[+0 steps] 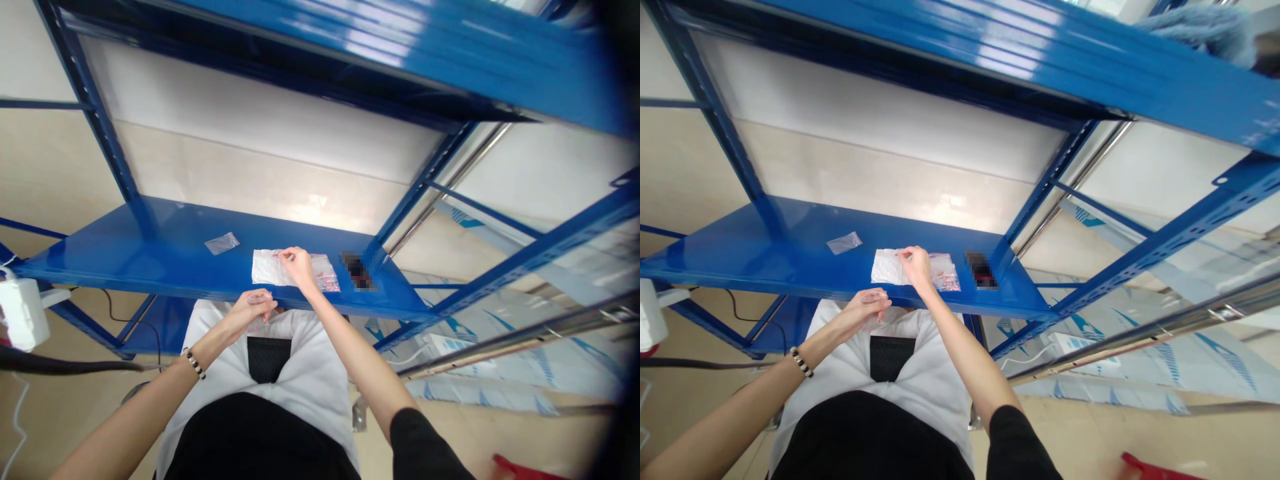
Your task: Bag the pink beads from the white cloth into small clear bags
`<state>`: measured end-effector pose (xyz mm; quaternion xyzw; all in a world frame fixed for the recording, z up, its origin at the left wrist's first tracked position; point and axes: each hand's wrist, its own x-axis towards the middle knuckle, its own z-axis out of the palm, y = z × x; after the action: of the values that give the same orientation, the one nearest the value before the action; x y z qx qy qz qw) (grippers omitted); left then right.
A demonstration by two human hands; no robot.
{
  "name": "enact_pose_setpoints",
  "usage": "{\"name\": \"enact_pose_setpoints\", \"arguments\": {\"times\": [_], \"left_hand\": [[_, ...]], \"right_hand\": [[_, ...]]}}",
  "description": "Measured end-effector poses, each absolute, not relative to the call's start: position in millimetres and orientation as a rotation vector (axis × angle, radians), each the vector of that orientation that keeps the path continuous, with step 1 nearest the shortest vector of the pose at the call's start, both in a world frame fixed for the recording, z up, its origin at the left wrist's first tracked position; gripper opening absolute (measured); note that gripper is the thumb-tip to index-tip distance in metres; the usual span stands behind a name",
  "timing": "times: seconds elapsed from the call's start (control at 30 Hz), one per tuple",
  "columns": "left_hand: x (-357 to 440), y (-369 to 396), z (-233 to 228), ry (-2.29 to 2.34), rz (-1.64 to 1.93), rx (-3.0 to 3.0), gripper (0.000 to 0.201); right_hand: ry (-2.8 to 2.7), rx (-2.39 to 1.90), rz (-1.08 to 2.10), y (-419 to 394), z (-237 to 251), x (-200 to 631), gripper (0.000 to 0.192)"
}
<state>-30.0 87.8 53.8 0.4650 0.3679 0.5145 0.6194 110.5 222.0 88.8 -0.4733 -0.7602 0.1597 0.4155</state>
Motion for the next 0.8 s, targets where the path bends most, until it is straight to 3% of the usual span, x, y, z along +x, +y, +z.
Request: {"name": "enact_pose_setpoints", "arguments": {"times": [0.23,0.5,0.67,0.8], "left_hand": [[-31,88,60,0.817,1.215,0.983,0.029],[-30,88,63,0.735,1.214,0.893,0.029],[-30,87,60,0.746,1.228,0.891,0.028],[-31,89,60,0.818,1.228,0.945,0.028]], "right_hand": [[-1.928,-1.361,0.171,254,58,97,0.014],[-2.022,-1.367,0.037,250,57,99,0.011],[-1.937,-1.298,0.158,235,75,94,0.012],[-2.002,-0.919,0.492,188,100,95,0.008]]}}
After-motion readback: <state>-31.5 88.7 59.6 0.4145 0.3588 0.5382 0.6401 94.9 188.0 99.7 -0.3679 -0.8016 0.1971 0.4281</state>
